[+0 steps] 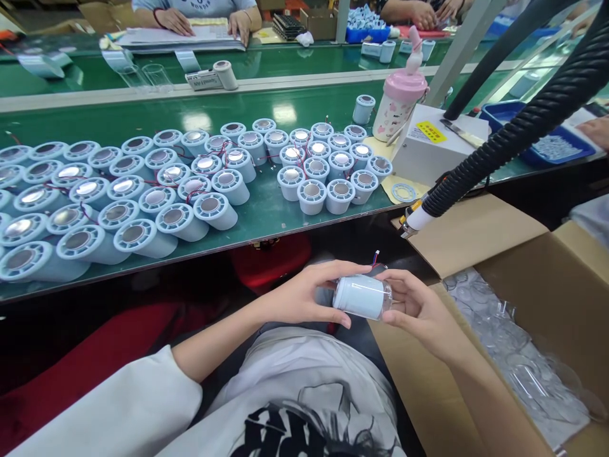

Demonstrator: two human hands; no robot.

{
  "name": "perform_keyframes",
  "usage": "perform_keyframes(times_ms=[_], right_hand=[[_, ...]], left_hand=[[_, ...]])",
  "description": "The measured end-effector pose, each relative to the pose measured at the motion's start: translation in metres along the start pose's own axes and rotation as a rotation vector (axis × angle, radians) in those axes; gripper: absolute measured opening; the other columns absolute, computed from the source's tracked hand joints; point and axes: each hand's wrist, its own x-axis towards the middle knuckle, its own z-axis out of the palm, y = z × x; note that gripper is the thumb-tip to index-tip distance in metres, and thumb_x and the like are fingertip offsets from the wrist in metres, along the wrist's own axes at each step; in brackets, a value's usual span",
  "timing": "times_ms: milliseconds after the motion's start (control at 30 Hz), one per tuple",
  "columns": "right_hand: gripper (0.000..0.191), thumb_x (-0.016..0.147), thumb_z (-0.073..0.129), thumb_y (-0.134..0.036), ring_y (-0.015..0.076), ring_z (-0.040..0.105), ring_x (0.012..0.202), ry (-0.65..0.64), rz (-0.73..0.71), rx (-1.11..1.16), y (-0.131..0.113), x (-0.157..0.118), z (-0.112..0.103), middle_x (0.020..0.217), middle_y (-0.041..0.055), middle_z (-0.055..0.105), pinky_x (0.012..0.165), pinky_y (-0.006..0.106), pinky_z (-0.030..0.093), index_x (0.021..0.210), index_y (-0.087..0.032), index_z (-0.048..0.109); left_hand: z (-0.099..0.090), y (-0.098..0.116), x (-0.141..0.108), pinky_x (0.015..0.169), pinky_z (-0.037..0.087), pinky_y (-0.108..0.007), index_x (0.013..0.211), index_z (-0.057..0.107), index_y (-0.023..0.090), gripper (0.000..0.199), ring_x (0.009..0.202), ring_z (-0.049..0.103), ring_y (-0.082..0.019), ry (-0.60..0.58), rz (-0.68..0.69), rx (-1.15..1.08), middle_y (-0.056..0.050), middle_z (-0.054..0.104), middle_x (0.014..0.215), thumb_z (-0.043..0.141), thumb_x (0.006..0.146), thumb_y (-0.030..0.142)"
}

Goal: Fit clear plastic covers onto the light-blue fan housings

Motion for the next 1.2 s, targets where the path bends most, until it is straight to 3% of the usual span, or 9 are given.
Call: perform_keyframes(times_ms=[300, 467, 600, 900, 1033, 1133, 1200], right_hand=[[0.039, 0.077, 0.07, -0.043, 0.0143, 0.064, 0.071, 0.006, 0.162, 0.219, 0.003, 0.005, 0.003, 0.088, 0.0015, 0.065, 0.061, 0.026, 0.056, 0.105, -0.022, 0.052], [0.046, 0.078, 0.064, -0.056, 0.017, 0.068, 0.058, 0.037, 0.272, 0.27, 0.007, 0.007, 0.006, 0.073, 0.0005, 0.066, 0.054, 0.027, 0.055, 0.102, -0.02, 0.048], [0.048, 0.078, 0.058, -0.064, 0.0161, 0.066, 0.052, 0.02, 0.292, 0.32, 0.006, 0.008, 0.012, 0.064, 0.0004, 0.066, 0.045, 0.022, 0.05, 0.094, -0.02, 0.048], [0.062, 0.078, 0.046, -0.075, 0.0094, 0.058, 0.039, -0.089, 0.491, 0.476, -0.002, 0.009, 0.018, 0.057, 0.0053, 0.066, 0.034, 0.013, 0.043, 0.081, -0.015, 0.06], [0.071, 0.084, 0.03, -0.075, 0.0048, 0.051, 0.034, -0.18, 0.582, 0.505, -0.001, 0.011, 0.017, 0.052, 0.0041, 0.061, 0.03, 0.01, 0.035, 0.065, -0.014, 0.06], [0.08, 0.082, 0.019, -0.079, 0.0058, 0.048, 0.032, -0.209, 0.549, 0.401, 0.004, 0.01, 0.017, 0.049, 0.0037, 0.057, 0.028, 0.012, 0.031, 0.067, -0.013, 0.06], [0.08, 0.079, 0.023, -0.082, 0.0109, 0.056, 0.042, -0.119, 0.343, 0.251, 0.008, 0.008, 0.015, 0.063, 0.0068, 0.064, 0.033, 0.017, 0.041, 0.087, -0.013, 0.062]], left_hand=[[-0.001, 0.001, 0.001, 0.105, 0.043, -0.037, 0.135, 0.049, 0.027, 0.074, 0.13, 0.045, -0.026, -0.009, 0.033, 0.046, -0.01, 0.051, 0.138, 0.079, 0.068, 0.023], [0.0, 0.003, 0.001, 0.101, 0.046, -0.037, 0.135, 0.049, 0.026, 0.072, 0.131, 0.044, -0.027, -0.002, 0.007, 0.019, -0.011, 0.05, 0.139, 0.078, 0.069, 0.025], [0.0, 0.004, 0.0, 0.102, 0.045, -0.038, 0.133, 0.052, 0.027, 0.071, 0.131, 0.043, -0.027, 0.002, 0.013, -0.007, -0.011, 0.05, 0.139, 0.079, 0.068, 0.023], [0.002, 0.003, -0.001, 0.102, 0.046, -0.039, 0.133, 0.051, 0.03, 0.072, 0.134, 0.041, -0.028, 0.001, 0.073, -0.079, -0.01, 0.045, 0.143, 0.079, 0.067, 0.017], [0.005, 0.004, 0.0, 0.092, 0.052, -0.036, 0.131, 0.054, 0.029, 0.066, 0.128, 0.046, -0.029, 0.015, 0.07, -0.028, -0.011, 0.049, 0.138, 0.078, 0.07, 0.021], [0.008, 0.005, -0.001, 0.083, 0.055, -0.03, 0.129, 0.054, 0.028, 0.061, 0.12, 0.052, -0.026, 0.041, 0.008, -0.035, -0.011, 0.051, 0.132, 0.076, 0.072, 0.024], [0.009, 0.006, -0.002, 0.083, 0.055, -0.03, 0.129, 0.053, 0.026, 0.061, 0.117, 0.054, -0.025, 0.064, -0.048, -0.051, -0.01, 0.052, 0.129, 0.076, 0.073, 0.026]])
